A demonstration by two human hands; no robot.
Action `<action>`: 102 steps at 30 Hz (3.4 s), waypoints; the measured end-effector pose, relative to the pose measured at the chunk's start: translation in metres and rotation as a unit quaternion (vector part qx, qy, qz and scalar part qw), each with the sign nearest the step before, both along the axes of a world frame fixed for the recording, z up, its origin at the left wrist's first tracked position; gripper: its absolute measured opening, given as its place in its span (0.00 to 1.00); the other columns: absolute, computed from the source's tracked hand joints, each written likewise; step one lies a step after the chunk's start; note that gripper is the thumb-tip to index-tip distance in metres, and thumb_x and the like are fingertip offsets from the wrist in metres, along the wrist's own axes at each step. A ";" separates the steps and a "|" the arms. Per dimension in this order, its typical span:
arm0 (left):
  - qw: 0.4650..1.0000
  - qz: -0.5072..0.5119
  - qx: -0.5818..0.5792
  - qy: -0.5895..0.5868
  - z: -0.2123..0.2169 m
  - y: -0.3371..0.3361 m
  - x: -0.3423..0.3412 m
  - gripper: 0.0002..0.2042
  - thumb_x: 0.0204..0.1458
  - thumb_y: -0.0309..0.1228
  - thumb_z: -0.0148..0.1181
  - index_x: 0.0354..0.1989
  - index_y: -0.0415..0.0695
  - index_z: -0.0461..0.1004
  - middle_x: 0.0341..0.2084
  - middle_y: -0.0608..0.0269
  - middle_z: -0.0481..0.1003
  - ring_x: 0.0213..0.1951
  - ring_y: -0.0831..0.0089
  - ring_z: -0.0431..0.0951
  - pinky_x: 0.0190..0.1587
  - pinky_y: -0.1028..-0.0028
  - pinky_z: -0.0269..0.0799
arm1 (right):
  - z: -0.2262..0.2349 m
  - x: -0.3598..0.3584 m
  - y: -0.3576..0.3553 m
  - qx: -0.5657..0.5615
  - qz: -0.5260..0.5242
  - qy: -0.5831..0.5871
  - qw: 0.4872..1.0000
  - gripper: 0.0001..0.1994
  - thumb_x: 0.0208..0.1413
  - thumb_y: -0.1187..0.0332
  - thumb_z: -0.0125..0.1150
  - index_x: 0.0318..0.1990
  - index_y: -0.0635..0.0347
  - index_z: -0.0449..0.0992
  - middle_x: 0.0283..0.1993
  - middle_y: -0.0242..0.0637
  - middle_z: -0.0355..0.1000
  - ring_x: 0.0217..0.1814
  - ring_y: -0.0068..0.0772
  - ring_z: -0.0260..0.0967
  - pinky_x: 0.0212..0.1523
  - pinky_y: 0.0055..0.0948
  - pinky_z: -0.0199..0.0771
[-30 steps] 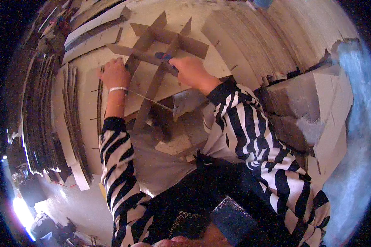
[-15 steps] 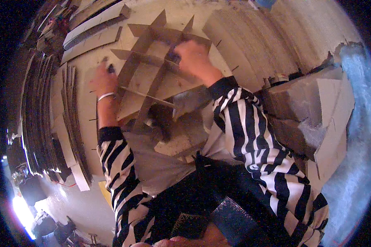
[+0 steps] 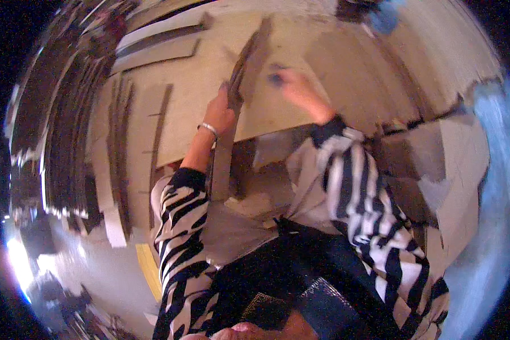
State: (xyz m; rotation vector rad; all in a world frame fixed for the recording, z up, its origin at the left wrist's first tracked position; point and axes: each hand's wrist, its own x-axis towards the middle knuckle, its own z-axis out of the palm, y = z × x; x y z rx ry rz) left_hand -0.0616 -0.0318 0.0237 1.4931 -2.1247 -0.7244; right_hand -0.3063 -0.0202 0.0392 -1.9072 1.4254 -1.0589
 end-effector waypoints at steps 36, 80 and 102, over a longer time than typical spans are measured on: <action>0.847 0.333 -0.099 -0.402 -0.022 0.014 0.207 0.22 0.42 0.38 0.61 0.49 0.48 0.73 0.57 0.59 0.64 0.61 0.61 0.61 0.54 0.55 0.61 | -0.010 -0.157 0.043 0.109 -0.258 0.359 0.890 0.11 0.54 0.68 0.49 0.35 0.69 0.73 0.34 0.59 0.70 0.42 0.61 0.67 0.40 0.44 0.65; 0.998 0.067 0.012 0.005 -0.013 0.006 0.085 0.19 0.51 0.40 0.57 0.47 0.39 0.74 0.37 0.49 0.77 0.40 0.57 0.77 0.40 0.66 0.70 | 0.007 0.086 0.014 0.032 0.071 0.312 0.947 0.19 0.42 0.75 0.55 0.46 0.54 0.69 0.33 0.44 0.74 0.38 0.49 0.72 0.35 0.46 0.71; 0.937 0.232 -0.179 -0.189 -0.058 -0.006 0.213 0.15 0.41 0.27 0.54 0.40 0.43 0.77 0.34 0.51 0.75 0.35 0.52 0.76 0.38 0.60 0.72 | -0.004 0.115 0.023 -0.214 0.119 0.171 0.954 0.11 0.47 0.74 0.51 0.39 0.56 0.73 0.32 0.39 0.71 0.34 0.45 0.72 0.29 0.42 0.72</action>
